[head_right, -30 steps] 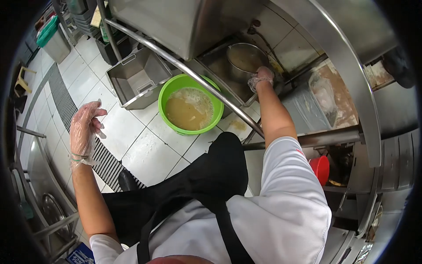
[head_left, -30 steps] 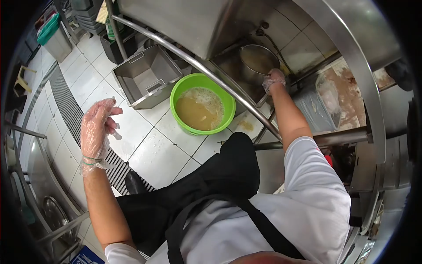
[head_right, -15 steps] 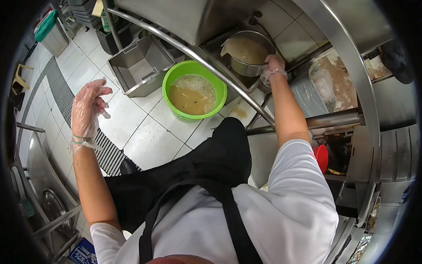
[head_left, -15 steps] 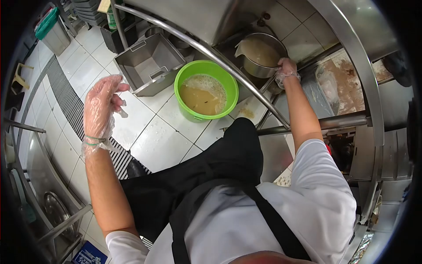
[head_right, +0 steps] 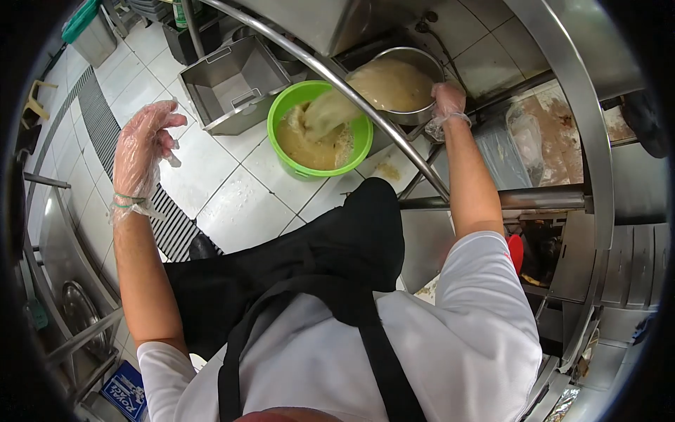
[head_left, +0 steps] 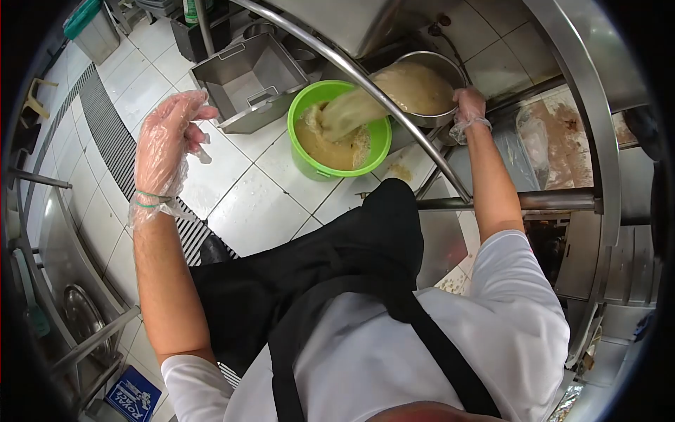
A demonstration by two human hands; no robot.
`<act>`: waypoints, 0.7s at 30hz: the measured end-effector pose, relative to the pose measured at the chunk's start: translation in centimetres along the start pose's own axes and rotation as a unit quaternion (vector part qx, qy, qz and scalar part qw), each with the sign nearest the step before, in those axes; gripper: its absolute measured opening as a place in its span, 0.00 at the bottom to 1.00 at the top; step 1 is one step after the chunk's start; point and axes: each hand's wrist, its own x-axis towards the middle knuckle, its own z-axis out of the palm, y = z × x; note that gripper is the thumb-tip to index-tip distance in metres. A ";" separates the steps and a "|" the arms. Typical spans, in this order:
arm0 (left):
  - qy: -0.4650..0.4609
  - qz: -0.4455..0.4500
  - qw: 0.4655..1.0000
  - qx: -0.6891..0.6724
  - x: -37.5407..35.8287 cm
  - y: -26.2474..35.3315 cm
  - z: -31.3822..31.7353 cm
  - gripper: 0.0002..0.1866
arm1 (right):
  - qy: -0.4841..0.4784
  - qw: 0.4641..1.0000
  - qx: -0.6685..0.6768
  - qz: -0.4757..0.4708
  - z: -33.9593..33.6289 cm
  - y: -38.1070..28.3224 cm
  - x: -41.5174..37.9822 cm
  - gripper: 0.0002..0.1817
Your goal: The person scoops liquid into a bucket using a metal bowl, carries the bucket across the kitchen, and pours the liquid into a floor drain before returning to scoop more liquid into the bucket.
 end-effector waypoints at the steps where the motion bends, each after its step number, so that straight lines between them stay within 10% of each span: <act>1: -0.001 0.001 1.000 -0.002 0.0 -0.1 0.0 0.19 | 0.018 0.999 -0.020 -0.044 0.0 -0.5 -0.6 0.04; 14: 0.002 -0.005 1.000 0.013 0.2 0.0 0.5 0.19 | 0.017 0.995 0.028 -0.092 0.7 0.4 1.3 0.03; 21: 0.003 -0.006 1.000 0.027 -0.2 0.1 0.7 0.19 | 0.081 0.946 -0.209 -0.233 2.0 -2.5 -0.3 0.10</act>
